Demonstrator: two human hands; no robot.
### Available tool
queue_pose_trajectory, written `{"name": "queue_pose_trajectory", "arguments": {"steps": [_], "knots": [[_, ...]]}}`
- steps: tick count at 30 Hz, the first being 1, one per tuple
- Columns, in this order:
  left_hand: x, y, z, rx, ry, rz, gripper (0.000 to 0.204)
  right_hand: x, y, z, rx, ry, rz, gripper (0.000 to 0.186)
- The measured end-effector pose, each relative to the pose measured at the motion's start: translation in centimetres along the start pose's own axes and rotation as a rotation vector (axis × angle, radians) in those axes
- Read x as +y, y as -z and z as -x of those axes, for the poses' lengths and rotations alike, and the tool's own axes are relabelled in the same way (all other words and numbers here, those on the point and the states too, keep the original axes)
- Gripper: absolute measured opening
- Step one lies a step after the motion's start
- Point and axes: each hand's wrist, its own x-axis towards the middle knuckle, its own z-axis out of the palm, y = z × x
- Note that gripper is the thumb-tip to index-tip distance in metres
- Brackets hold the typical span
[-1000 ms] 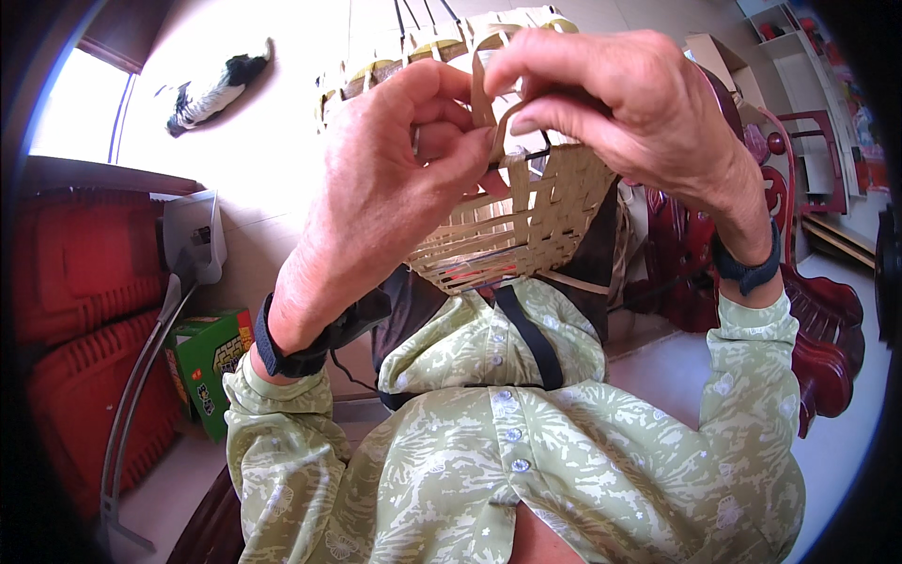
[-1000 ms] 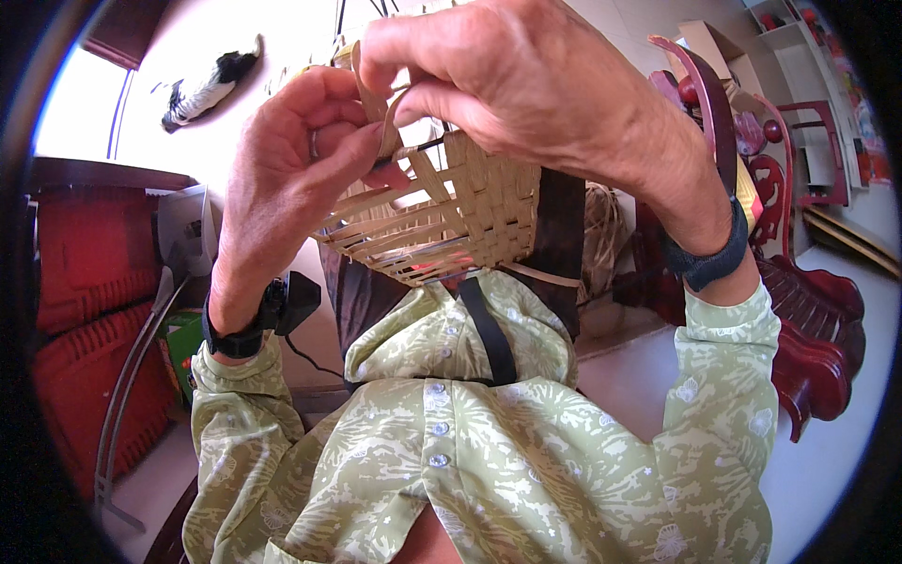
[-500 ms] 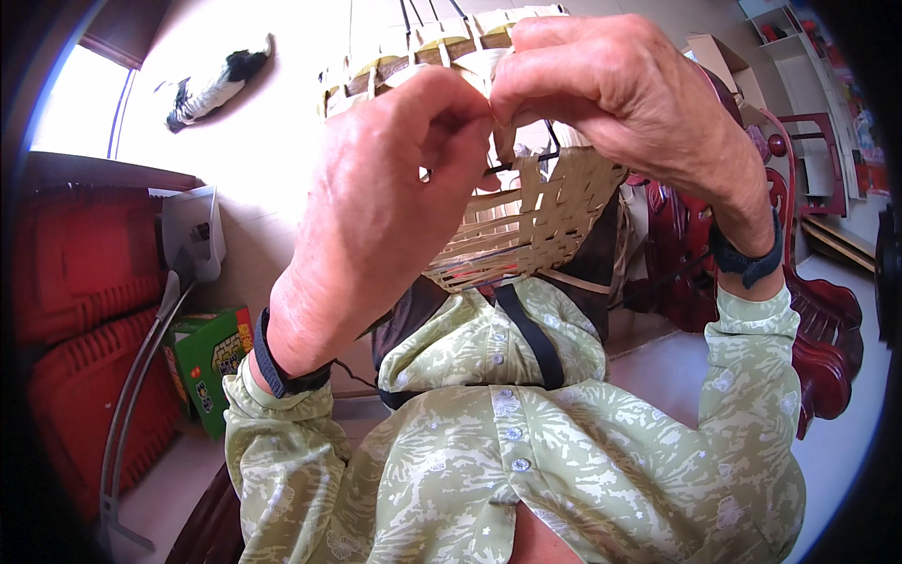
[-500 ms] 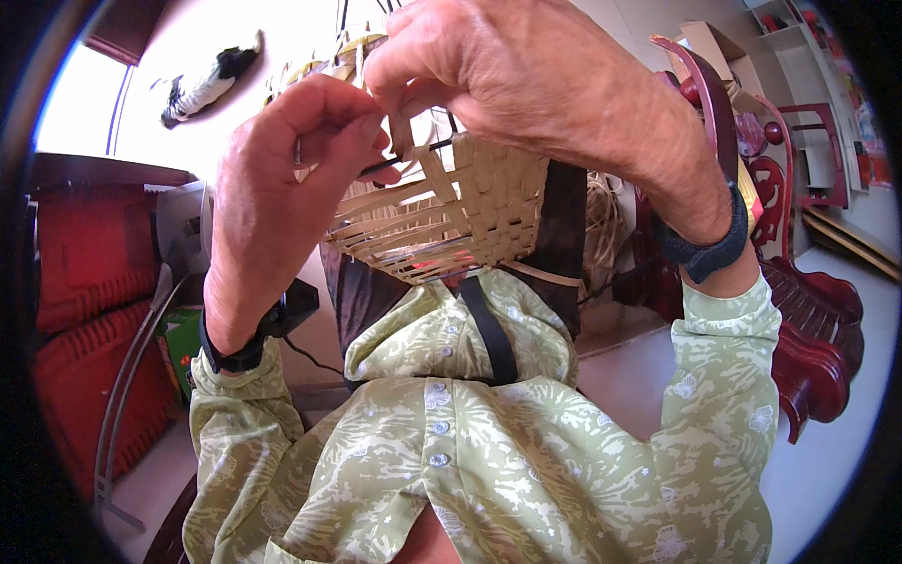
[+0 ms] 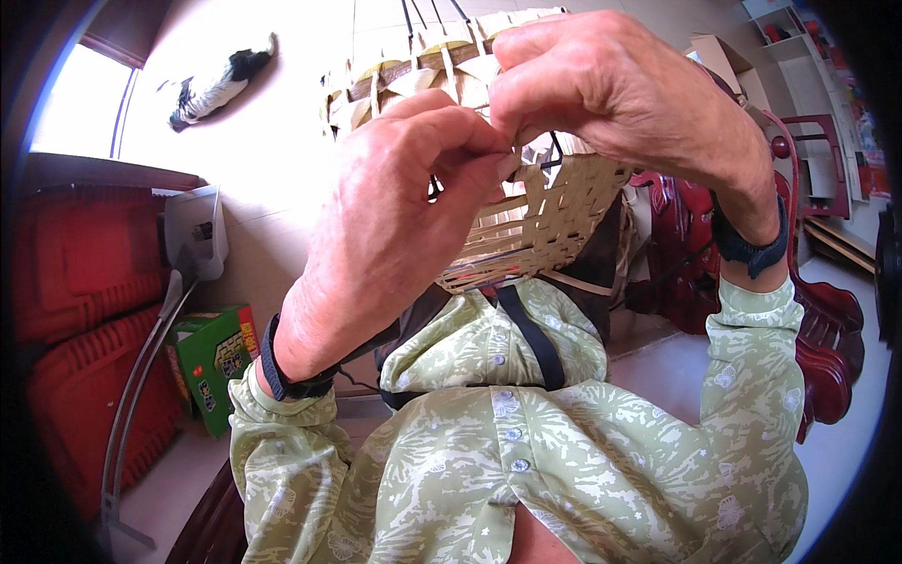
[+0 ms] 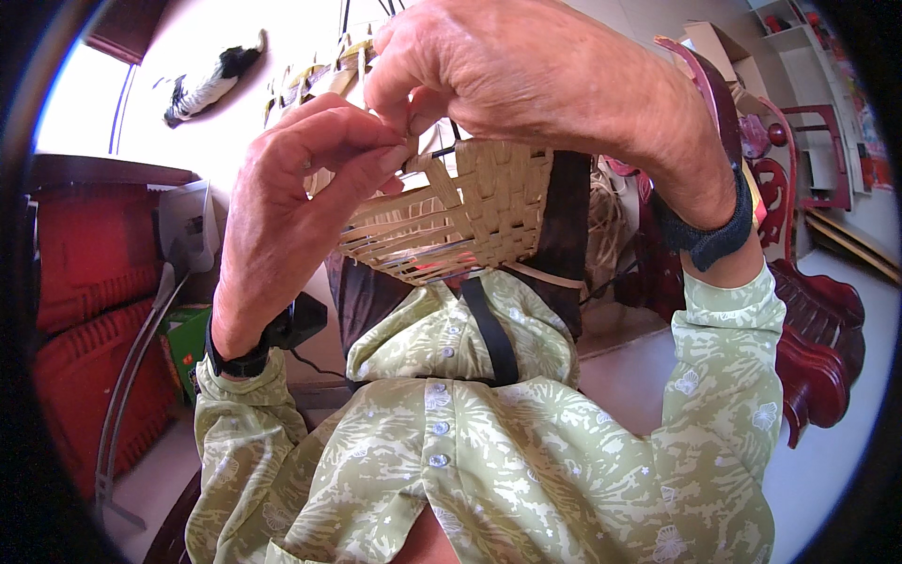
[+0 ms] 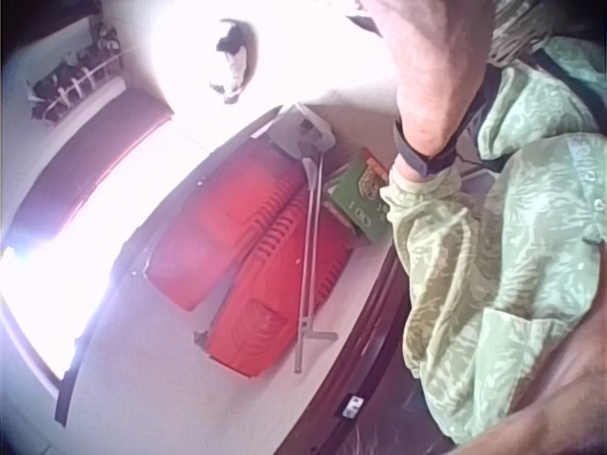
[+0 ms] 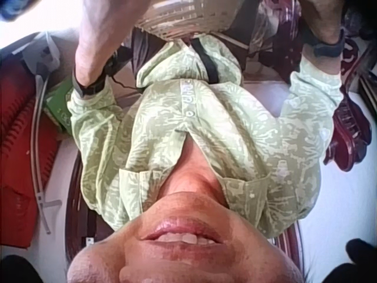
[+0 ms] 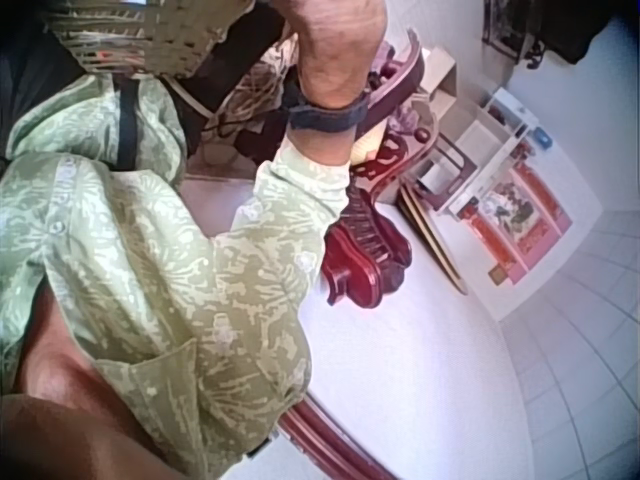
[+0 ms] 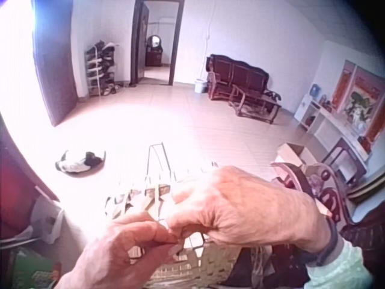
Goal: The person weaves a basket by hand, threading strips of material through the frame and tucking the ends under existing weaves.
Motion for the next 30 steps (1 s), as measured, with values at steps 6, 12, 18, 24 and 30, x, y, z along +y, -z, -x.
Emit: {"name": "queue_pose_trajectory", "arguments": {"steps": [6,12,18,24,30], "knots": [[0.3,-0.2,0.0,0.004,-0.078,0.013,0.01,1.0,-0.8,0.3,0.07,0.05,0.047,0.008],[0.3,-1.0,0.3,0.081,-0.075,0.034,0.011,0.8,-2.1,1.0,0.184,0.055,0.084,0.016],[0.5,-1.7,0.5,0.132,-0.079,0.015,0.01,0.4,-1.9,1.6,0.191,-0.014,-0.051,0.017],[0.4,-1.7,0.6,0.133,-0.101,-0.038,0.01,-1.6,0.3,1.6,0.408,-0.152,0.028,0.015],[0.0,-2.1,0.8,0.158,-0.14,-0.04,0.01,-1.1,-0.5,1.3,0.27,-0.162,0.232,0.014]]}}
